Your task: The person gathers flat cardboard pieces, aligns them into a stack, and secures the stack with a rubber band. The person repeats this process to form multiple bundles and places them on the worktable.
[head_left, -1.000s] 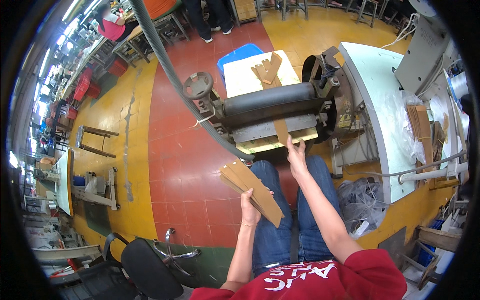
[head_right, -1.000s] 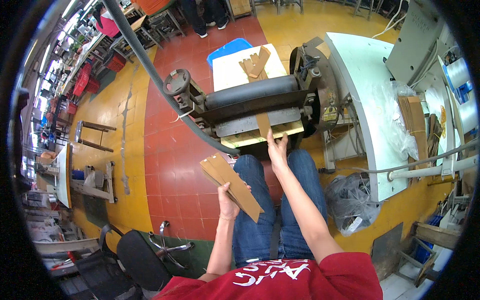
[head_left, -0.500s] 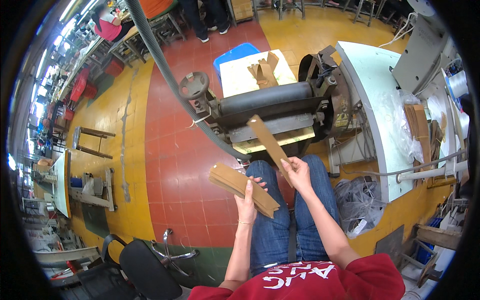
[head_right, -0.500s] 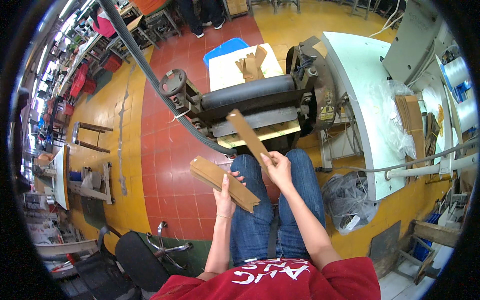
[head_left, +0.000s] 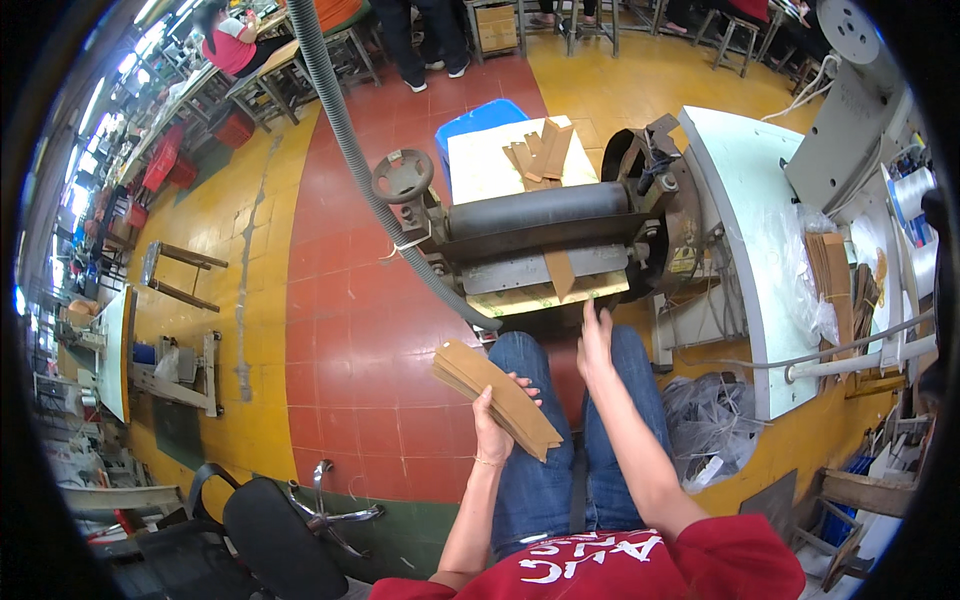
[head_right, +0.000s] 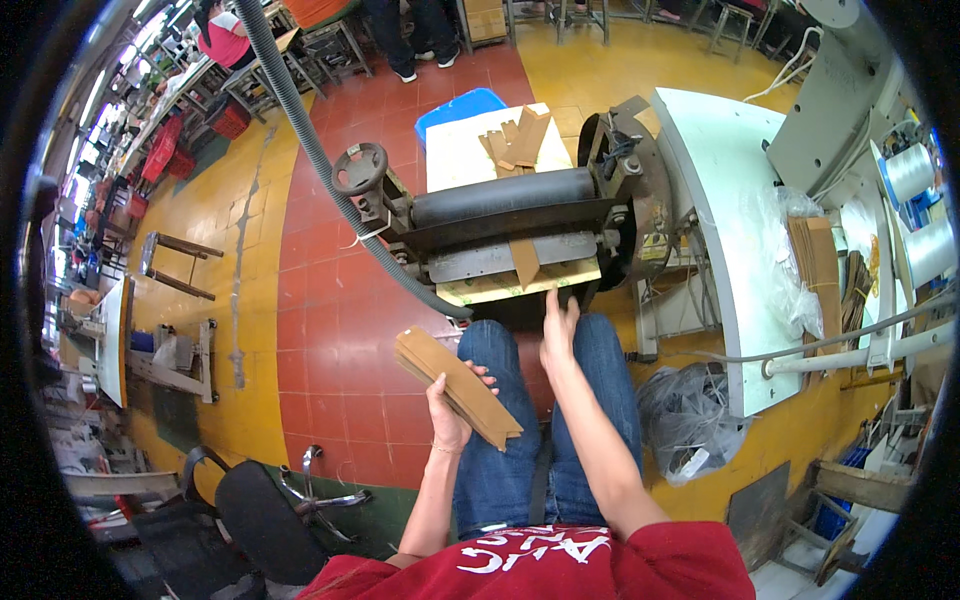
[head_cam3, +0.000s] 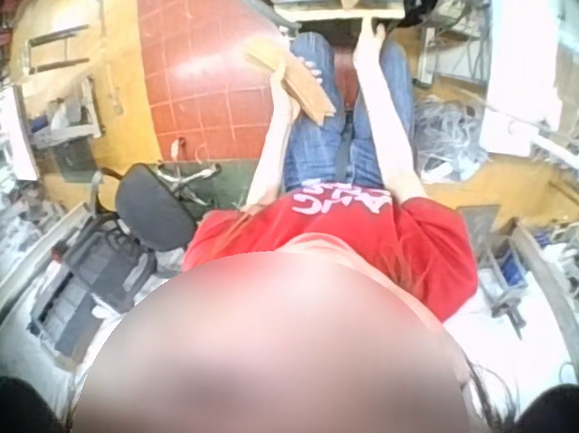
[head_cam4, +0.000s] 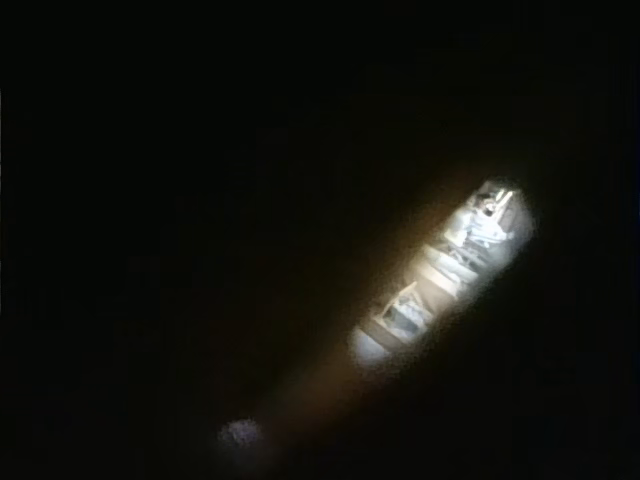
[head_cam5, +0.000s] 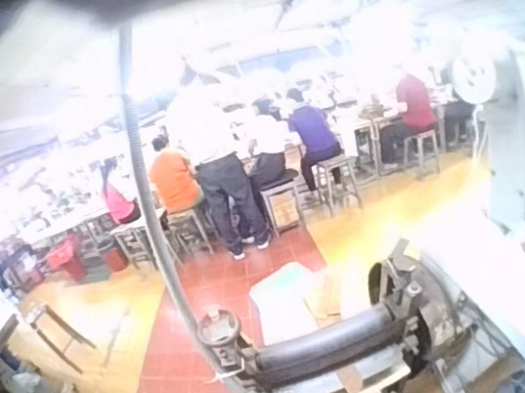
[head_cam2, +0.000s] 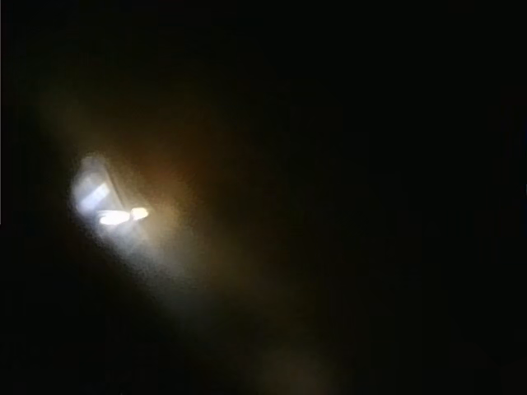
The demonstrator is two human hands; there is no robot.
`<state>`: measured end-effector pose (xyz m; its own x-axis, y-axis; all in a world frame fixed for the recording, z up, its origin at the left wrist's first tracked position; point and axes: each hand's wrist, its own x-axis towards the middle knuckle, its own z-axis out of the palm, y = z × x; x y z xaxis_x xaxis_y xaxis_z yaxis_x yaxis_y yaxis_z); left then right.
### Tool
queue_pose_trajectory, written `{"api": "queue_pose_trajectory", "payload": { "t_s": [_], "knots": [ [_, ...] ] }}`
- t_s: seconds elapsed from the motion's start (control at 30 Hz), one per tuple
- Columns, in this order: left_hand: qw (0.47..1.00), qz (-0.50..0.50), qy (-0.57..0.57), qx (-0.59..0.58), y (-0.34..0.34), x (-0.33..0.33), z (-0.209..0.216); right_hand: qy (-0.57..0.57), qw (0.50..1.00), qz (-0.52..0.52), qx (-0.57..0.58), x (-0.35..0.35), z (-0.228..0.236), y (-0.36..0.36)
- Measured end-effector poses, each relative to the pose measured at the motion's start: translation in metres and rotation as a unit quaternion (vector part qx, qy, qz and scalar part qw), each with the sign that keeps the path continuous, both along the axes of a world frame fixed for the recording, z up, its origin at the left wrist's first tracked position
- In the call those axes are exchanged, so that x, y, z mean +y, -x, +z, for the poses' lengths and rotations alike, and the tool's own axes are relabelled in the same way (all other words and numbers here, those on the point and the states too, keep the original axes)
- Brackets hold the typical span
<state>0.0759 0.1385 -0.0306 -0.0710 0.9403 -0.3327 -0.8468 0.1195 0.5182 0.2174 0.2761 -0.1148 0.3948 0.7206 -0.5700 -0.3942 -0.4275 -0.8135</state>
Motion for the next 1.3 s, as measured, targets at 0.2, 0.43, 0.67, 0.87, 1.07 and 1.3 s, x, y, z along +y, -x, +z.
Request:
{"api": "queue_pose_trajectory", "payload": {
  "t_s": [0.2, 0.43, 0.67, 0.87, 1.07, 1.3],
  "knots": [
    [0.980, -0.024, 0.081, 0.178, -0.005, 0.006, -0.016, 0.088, 0.921, 0.294, 0.242, -0.116, 0.024, -0.041],
    [0.961, 0.044, 0.038, 0.269, -0.012, 0.015, -0.005, -0.160, 0.913, 0.374, -0.043, -0.093, 0.064, -0.025],
    [0.974, 0.029, 0.063, 0.218, 0.002, 0.009, 0.005, -0.013, 0.972, 0.235, -0.009, -0.035, 0.031, -0.028],
    [0.976, 0.015, 0.063, 0.206, 0.004, 0.005, -0.003, 0.077, 0.979, 0.160, 0.103, -0.063, 0.020, -0.030],
    [0.995, -0.029, -0.004, 0.093, -0.003, 0.009, 0.000, -0.105, 0.972, 0.121, 0.172, 0.025, 0.028, -0.005],
    [0.994, -0.073, -0.003, 0.086, -0.012, 0.007, -0.001, -0.034, 0.979, 0.165, 0.113, -0.059, 0.035, -0.029]
  ]
}}
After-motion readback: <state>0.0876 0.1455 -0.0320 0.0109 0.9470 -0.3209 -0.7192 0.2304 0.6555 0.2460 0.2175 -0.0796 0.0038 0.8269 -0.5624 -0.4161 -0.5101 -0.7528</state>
